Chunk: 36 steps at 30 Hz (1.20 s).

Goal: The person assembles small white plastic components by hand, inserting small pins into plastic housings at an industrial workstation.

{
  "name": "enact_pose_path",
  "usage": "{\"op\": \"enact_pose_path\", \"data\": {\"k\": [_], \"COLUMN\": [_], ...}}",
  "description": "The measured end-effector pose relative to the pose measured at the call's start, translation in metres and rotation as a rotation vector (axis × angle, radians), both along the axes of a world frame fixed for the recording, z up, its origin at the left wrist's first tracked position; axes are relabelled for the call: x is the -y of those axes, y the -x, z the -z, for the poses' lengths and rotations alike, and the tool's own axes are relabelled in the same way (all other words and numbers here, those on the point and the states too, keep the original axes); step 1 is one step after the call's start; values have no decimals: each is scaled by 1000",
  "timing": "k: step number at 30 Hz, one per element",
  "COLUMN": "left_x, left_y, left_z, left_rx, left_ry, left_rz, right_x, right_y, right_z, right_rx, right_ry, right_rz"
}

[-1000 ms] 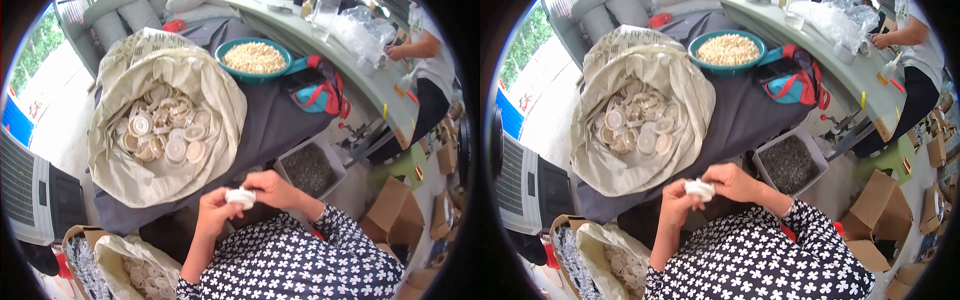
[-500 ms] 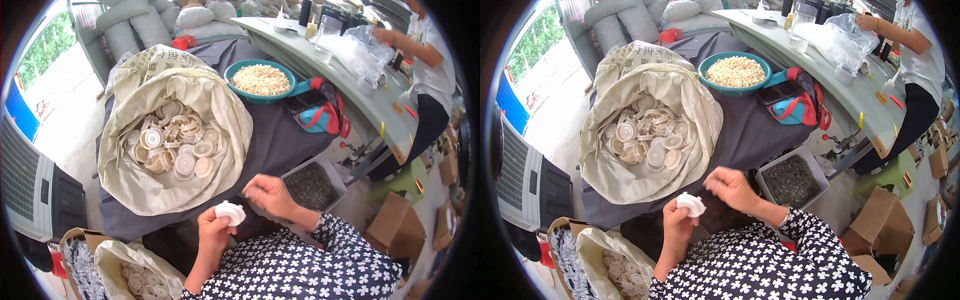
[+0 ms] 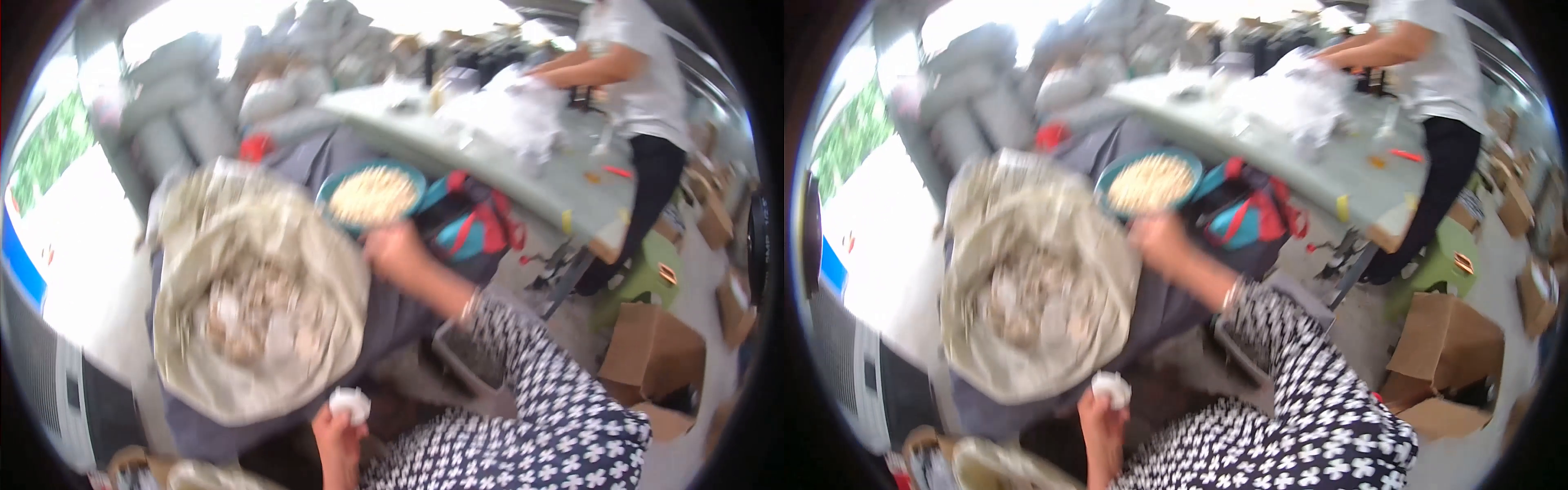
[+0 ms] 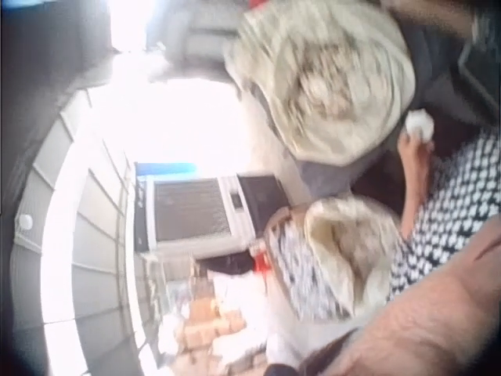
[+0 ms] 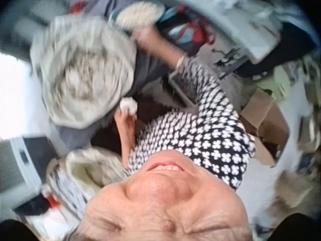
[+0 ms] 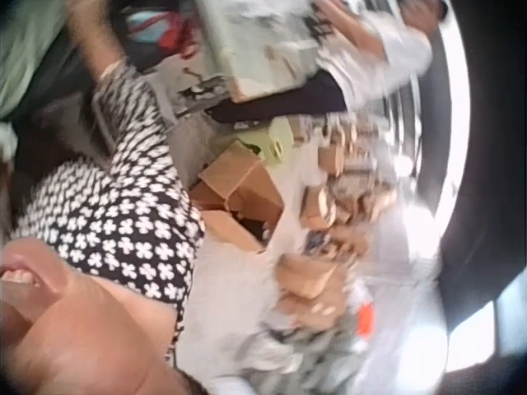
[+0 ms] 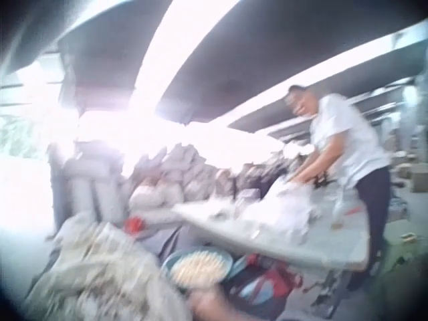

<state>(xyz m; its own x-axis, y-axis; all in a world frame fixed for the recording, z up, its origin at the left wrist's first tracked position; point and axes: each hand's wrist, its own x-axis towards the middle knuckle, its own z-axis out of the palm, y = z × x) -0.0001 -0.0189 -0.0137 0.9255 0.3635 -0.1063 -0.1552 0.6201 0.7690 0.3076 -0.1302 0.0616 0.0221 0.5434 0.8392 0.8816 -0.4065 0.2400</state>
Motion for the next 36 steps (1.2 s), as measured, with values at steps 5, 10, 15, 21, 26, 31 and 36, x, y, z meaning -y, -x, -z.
{"op": "enact_pose_path", "data": {"k": [5,10,15,21,26,31,36], "left_x": [4,9,13,8,8,10,3], "left_y": [-16,-33,-32,-23,-19,-16,-13], "left_z": [26,13,40,38,49,42,47], "left_rx": [-35,142,66,64,27,63,-31], "left_ry": [-5,-80,62,133,134,94,118], "left_rz": [192,176,197,129,182,248,159], "right_x": [4,24,30,18,21,32,71], "right_y": [147,185,186,183,196,202,165], "right_z": [86,65,97,102,109,106,118], "right_rx": [-1476,-1776,-1999,-2038,-1843,-1975,-1915], "right_ry": [-51,-129,-193,-33,-121,-190,-541], "right_rz": [-637,-810,-806,-843,-710,-602,-143]}}
